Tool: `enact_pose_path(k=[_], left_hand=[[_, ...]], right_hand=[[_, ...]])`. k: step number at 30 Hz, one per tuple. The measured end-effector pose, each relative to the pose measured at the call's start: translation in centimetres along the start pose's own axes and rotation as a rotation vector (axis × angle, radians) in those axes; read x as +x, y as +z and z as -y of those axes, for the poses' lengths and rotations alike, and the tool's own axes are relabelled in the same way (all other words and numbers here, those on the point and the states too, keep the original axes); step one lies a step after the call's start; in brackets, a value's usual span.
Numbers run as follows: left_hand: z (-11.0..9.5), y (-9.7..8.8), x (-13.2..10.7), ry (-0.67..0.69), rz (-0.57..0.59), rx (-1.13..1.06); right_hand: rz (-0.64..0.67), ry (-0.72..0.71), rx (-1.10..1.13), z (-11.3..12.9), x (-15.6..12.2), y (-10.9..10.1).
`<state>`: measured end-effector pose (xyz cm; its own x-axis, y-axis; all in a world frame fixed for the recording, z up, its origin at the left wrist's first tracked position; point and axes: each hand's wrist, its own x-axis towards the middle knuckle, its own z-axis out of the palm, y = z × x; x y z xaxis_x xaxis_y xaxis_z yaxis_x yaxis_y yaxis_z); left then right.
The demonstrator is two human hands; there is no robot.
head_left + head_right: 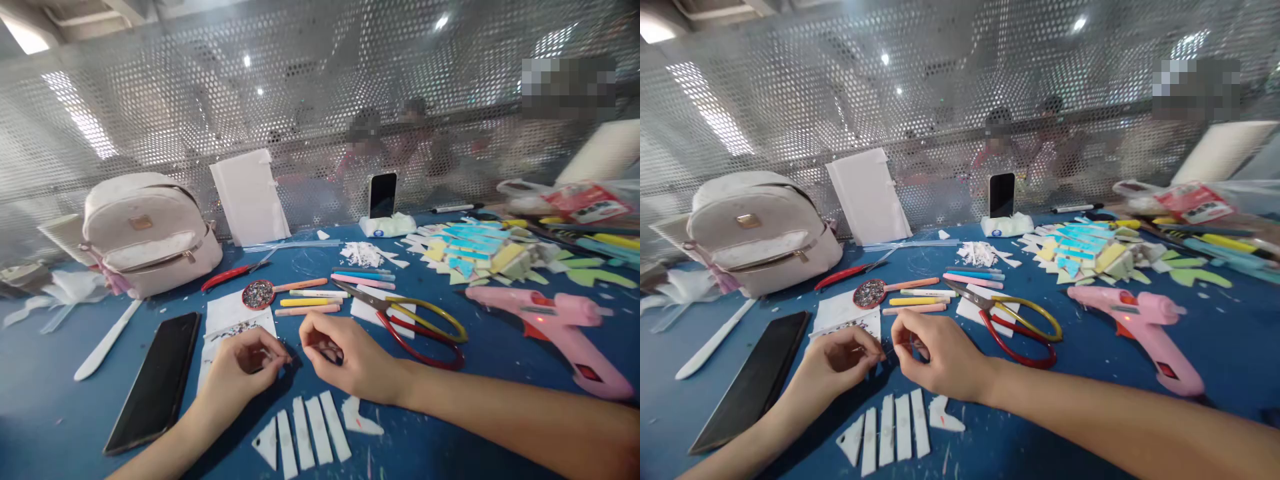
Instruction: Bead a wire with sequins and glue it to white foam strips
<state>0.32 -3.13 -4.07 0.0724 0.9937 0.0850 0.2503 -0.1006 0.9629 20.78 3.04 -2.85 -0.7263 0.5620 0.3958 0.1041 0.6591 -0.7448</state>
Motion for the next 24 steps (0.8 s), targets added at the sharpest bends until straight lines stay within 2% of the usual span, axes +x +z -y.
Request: enact_pose_path(k=[6, 24], left_hand=[[-0.11, 0.28, -0.28, -0.011, -0.015, -0.097], [-0.31, 0.57, -0.58, -0.055, 0.001, -0.066]], right_hand=[[0.023, -0.033, -0.014, -0.12, 0.08, 0.16], [0.048, -0.032, -0.049, -0.06, 0.20, 0.24]])
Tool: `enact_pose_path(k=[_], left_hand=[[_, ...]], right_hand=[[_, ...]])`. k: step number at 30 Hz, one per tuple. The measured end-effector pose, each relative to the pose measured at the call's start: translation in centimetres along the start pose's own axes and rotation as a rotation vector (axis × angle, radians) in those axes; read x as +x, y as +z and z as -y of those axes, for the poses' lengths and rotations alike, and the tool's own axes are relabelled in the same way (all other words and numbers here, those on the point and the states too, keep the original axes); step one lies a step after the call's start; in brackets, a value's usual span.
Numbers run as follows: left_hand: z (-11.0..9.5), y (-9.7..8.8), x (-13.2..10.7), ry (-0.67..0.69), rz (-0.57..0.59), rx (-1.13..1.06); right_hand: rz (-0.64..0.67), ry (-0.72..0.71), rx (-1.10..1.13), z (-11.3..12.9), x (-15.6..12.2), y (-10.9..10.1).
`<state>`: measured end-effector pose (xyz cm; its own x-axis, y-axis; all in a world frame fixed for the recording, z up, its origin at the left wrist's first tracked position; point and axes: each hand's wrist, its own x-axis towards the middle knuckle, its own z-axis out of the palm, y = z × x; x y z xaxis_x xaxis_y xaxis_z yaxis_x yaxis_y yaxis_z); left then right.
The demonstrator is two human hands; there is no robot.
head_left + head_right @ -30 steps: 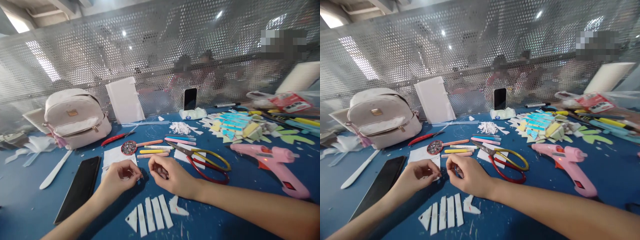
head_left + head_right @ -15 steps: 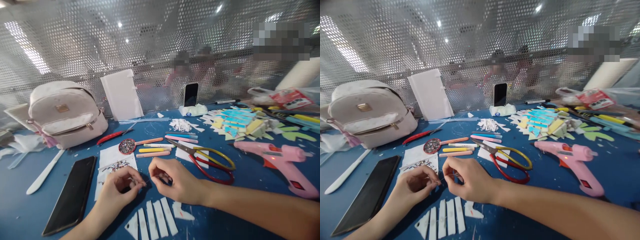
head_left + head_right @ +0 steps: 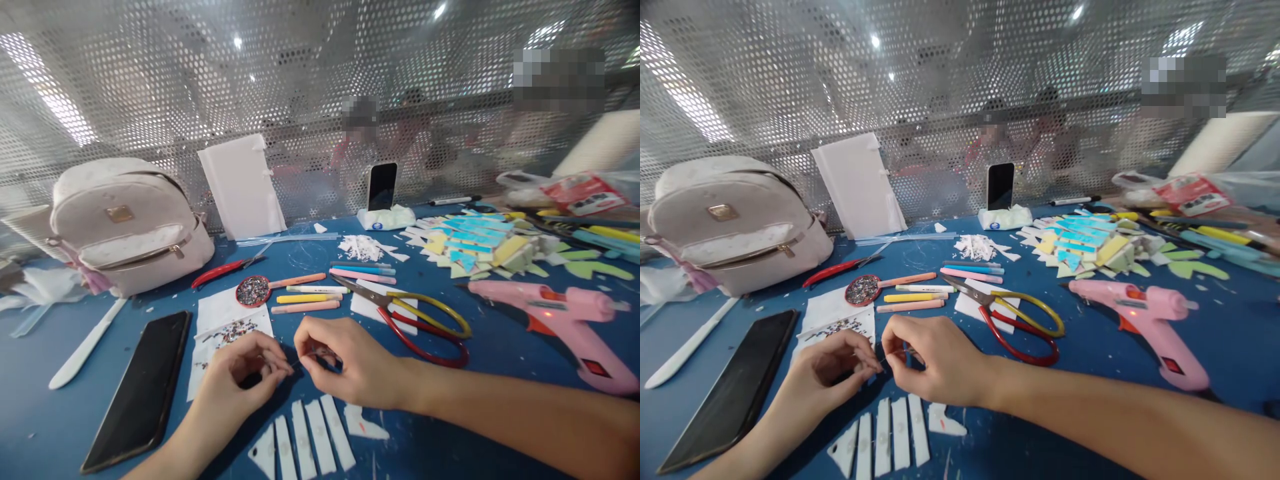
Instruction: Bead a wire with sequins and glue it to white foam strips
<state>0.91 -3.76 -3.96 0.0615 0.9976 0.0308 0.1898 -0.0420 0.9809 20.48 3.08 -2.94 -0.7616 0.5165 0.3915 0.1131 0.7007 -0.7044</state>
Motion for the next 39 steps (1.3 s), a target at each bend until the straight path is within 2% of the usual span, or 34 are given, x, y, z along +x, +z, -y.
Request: enact_pose_path(k=[15, 25, 39], left_hand=[[0.21, -0.63, 0.11, 0.025, 0.072, 0.069], [0.23, -0.59, 0.18, 0.032, 0.070, 0.093], [-0.21, -0.35, 0.18, 0.015, 0.054, 0.014]], right_hand=[[0.019, 0.014, -0.014, 0.05, 0.03, -0.11], [0.037, 0.011, -0.020, 0.09, 0.01, -0.21], [0.010, 0.015, -0.024, -0.03, -0.02, -0.03]])
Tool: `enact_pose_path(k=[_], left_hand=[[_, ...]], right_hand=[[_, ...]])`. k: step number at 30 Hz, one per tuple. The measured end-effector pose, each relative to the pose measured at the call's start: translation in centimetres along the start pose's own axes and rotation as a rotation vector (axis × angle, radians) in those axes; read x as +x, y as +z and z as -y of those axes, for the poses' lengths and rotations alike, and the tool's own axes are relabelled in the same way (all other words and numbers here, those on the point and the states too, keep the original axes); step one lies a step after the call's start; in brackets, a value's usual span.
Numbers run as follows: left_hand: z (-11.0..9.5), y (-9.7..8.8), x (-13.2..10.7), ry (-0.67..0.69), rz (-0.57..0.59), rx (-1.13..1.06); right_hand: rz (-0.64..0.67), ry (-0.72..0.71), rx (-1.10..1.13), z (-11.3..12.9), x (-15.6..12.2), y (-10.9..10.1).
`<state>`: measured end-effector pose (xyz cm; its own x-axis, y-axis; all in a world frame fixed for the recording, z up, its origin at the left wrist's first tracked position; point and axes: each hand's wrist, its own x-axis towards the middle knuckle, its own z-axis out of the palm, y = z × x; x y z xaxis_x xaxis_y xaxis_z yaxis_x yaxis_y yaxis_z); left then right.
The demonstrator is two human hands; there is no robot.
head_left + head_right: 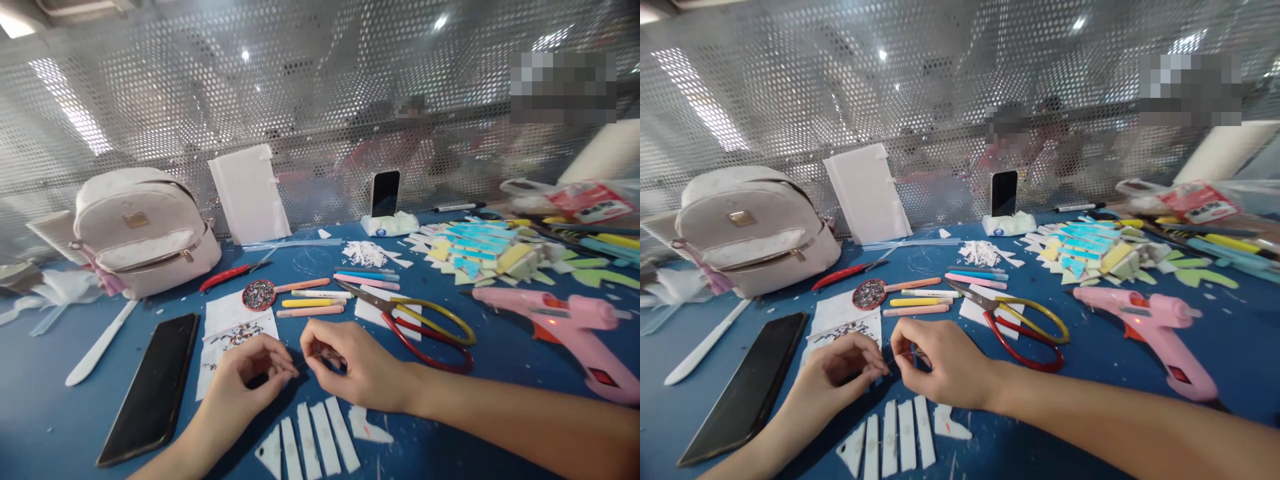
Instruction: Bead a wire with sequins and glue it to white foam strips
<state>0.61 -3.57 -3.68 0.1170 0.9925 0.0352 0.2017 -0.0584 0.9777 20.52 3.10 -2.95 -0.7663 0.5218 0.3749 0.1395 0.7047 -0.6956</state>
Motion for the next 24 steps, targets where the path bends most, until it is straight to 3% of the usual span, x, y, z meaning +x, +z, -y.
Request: enact_pose_path(k=[24], left_hand=[[0.34, 0.12, -0.13, 0.008, -0.049, 0.031]], right_hand=[[0.007, -0.007, -0.014, 0.17, 0.11, -0.19]])
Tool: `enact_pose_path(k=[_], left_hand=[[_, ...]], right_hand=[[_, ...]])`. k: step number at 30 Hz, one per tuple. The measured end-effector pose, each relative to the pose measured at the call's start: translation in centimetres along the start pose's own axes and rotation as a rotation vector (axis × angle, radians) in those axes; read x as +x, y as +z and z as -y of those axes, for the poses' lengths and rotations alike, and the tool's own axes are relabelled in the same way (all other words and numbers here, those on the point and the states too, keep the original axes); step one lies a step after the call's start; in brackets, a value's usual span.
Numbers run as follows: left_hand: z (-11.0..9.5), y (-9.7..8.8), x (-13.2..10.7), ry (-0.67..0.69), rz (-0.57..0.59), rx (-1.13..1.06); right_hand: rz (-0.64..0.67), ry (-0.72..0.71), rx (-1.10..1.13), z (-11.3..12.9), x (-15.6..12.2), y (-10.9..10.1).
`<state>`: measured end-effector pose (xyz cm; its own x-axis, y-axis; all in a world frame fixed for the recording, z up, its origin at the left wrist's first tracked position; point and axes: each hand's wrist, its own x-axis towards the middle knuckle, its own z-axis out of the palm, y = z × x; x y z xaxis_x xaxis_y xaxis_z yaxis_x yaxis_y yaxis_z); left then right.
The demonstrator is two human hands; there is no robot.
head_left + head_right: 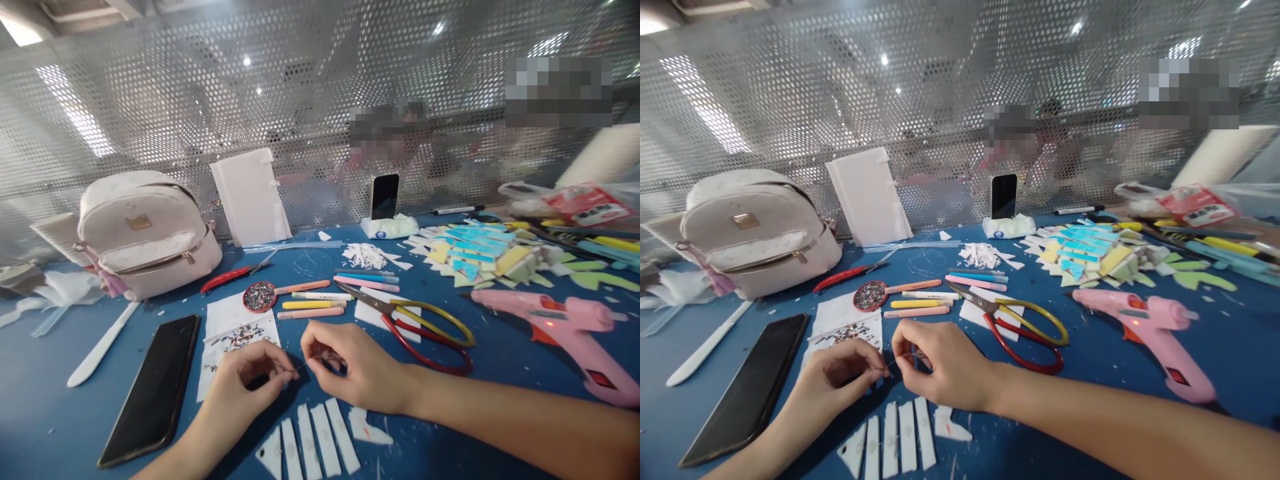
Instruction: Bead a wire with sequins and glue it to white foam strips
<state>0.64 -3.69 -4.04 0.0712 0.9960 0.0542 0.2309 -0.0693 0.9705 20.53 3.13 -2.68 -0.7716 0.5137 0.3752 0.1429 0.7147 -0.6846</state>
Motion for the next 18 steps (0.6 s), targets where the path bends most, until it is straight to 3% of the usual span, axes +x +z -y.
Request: enact_pose_path(k=[18], left_hand=[[0.20, -0.35, -0.01, 0.051, 0.068, 0.101]], right_hand=[[0.029, -0.076, -0.072, -0.12, -0.13, 0.31]])
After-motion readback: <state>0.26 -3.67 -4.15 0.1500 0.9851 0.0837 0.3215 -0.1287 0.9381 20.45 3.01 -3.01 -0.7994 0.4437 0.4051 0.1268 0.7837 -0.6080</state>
